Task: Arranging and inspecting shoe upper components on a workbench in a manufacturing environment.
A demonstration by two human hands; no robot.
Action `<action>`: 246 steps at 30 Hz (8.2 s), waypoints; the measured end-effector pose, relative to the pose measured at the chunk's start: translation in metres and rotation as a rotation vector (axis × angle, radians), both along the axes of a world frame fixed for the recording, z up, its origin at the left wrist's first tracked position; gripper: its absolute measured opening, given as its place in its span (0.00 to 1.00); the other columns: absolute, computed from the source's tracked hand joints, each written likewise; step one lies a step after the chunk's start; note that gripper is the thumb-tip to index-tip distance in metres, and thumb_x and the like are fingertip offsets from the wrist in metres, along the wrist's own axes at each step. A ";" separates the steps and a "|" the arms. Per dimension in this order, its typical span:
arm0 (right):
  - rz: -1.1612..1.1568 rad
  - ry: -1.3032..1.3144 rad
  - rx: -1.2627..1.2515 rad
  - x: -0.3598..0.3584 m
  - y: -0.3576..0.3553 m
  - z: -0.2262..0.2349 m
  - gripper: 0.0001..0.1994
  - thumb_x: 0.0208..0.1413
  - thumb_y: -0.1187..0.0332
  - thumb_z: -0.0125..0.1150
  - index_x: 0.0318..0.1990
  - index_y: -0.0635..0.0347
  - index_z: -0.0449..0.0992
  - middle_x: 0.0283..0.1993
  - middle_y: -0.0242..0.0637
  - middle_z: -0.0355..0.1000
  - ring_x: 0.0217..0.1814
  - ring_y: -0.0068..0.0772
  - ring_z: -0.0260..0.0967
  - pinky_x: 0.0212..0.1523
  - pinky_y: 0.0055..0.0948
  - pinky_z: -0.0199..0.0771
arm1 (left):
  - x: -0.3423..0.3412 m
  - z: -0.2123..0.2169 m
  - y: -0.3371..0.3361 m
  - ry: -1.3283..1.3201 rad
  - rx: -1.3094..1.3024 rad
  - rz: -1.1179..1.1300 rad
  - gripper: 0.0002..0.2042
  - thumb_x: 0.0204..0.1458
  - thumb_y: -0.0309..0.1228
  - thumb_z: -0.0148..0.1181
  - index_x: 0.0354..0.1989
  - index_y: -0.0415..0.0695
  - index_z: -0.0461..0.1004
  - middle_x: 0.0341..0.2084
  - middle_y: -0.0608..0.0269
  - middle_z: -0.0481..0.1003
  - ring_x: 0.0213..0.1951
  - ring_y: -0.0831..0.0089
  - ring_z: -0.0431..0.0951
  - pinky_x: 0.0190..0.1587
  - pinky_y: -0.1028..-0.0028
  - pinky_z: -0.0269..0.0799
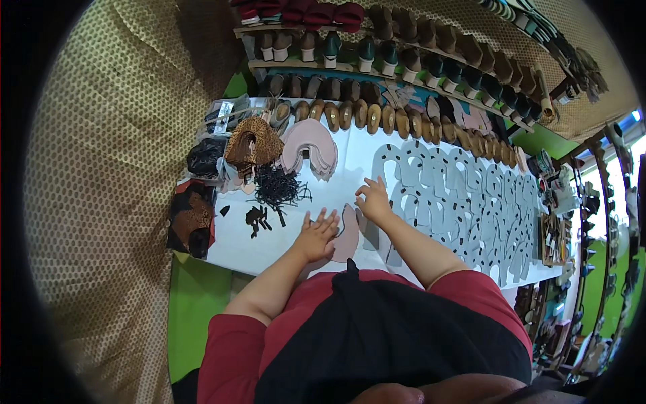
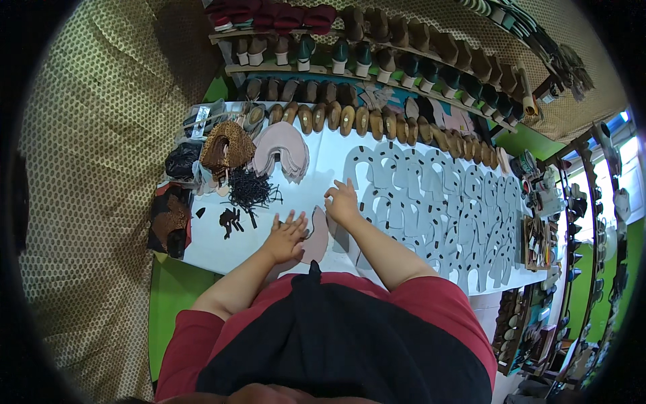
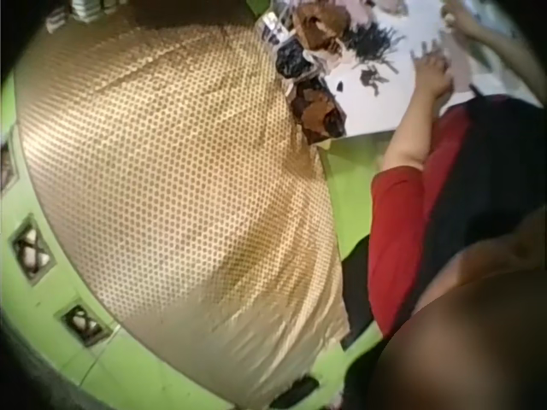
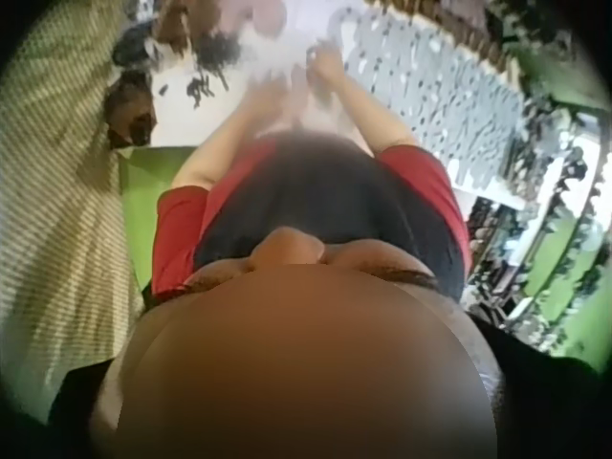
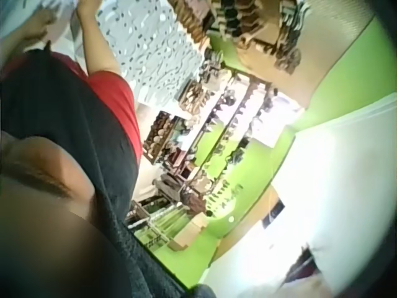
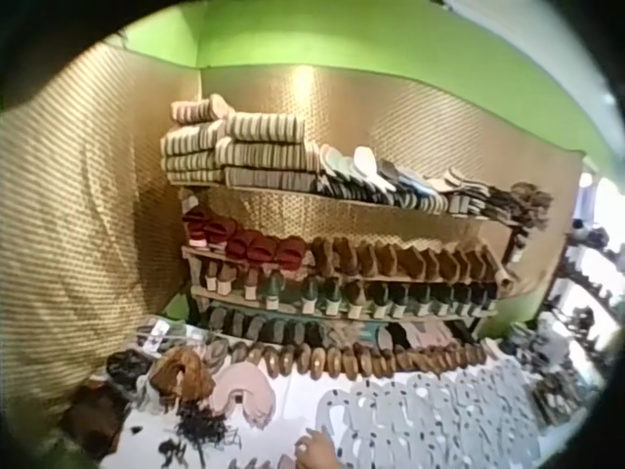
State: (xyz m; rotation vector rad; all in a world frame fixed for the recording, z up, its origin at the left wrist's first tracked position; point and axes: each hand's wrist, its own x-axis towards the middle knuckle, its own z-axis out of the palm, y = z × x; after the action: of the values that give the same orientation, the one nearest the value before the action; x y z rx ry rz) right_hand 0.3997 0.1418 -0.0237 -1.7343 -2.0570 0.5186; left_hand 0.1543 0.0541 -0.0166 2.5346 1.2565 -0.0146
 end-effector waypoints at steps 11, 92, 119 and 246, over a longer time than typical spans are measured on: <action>0.580 -0.208 0.242 -0.002 -0.098 -0.011 0.22 0.57 0.58 0.60 0.60 0.45 0.74 0.63 0.29 0.69 0.75 0.39 0.52 0.67 0.79 0.34 | -0.020 -0.011 -0.033 0.003 -0.051 0.000 0.38 0.55 0.48 0.51 0.75 0.55 0.50 0.76 0.64 0.45 0.76 0.54 0.40 0.69 0.34 0.27; 0.619 -0.071 0.364 -0.048 -0.080 -0.013 0.10 0.46 0.64 0.67 0.38 0.45 0.84 0.41 0.29 0.74 0.61 0.34 0.68 0.70 0.68 0.44 | -0.024 -0.003 -0.032 -0.072 0.045 0.293 0.30 0.54 0.40 0.52 0.66 0.46 0.65 0.70 0.57 0.60 0.74 0.52 0.47 0.69 0.34 0.29; 0.535 -0.094 0.353 -0.073 -0.081 -0.008 0.04 0.47 0.66 0.61 0.29 0.53 0.78 0.36 0.32 0.70 0.49 0.37 0.68 0.62 0.55 0.56 | -0.026 -0.007 -0.032 -0.124 0.128 0.275 0.24 0.54 0.39 0.54 0.61 0.53 0.73 0.66 0.62 0.66 0.73 0.53 0.52 0.68 0.34 0.33; 0.693 -0.235 0.294 -0.031 -0.053 0.014 0.26 0.48 0.66 0.62 0.58 0.57 0.76 0.73 0.34 0.58 0.80 0.49 0.39 0.71 0.56 0.51 | -0.023 -0.002 -0.028 -0.140 0.071 0.128 0.21 0.53 0.38 0.56 0.57 0.64 0.76 0.68 0.68 0.64 0.73 0.59 0.52 0.68 0.32 0.31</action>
State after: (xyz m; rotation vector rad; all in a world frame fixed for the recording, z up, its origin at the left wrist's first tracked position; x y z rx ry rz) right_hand 0.3688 0.0886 -0.0096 -0.9229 -2.7317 0.1810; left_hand 0.1308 0.0258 -0.0186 2.4599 1.3821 0.2359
